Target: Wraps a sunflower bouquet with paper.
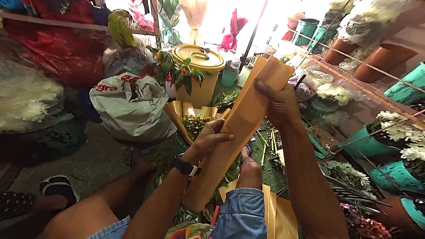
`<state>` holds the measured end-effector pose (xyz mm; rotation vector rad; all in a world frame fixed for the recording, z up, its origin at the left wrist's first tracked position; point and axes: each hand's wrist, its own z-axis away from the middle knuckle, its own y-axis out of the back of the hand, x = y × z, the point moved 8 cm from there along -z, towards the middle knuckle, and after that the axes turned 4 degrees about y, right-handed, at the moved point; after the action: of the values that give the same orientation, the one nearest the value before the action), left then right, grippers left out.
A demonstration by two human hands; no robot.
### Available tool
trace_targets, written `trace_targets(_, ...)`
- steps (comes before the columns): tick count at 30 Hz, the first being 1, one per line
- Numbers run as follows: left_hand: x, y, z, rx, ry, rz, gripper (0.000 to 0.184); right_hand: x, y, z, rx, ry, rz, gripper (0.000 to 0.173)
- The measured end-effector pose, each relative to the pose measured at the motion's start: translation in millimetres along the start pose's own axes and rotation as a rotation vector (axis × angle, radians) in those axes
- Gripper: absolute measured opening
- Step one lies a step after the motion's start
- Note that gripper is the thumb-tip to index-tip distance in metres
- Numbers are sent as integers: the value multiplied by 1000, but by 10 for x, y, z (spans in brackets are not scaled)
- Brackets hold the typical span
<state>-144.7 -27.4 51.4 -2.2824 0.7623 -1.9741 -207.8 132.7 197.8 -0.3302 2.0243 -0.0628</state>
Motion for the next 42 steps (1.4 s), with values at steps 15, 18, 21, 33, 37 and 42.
trace_targets(15, -594, 244, -311, -71, 116, 3, 14, 670, 324, -181, 4, -94, -131, 40)
trace_targets(18, -665, 340, -296, 53, 131, -13, 15, 797, 340, -162, 44, -117, -150, 39)
trace_targets(21, -719, 455, -267, 127, 145, 24, 17, 1127, 273, 154, 2, -296, -91, 41)
trace_targets(33, -1615, 1984, 570, 651, 399, -462, 43, 2955, 668, 1005, 28, -568, 11, 29)
trace_targets(37, -2446, 2477, 818, 629, 734, -489, 64, 3327, 1020, 1215, 152, -679, -29, 34)
trace_targets(42, -2759, 2369, 406, 610, 732, -428, 58, 3647, 1159, 1325, 227, -789, -69, 36)
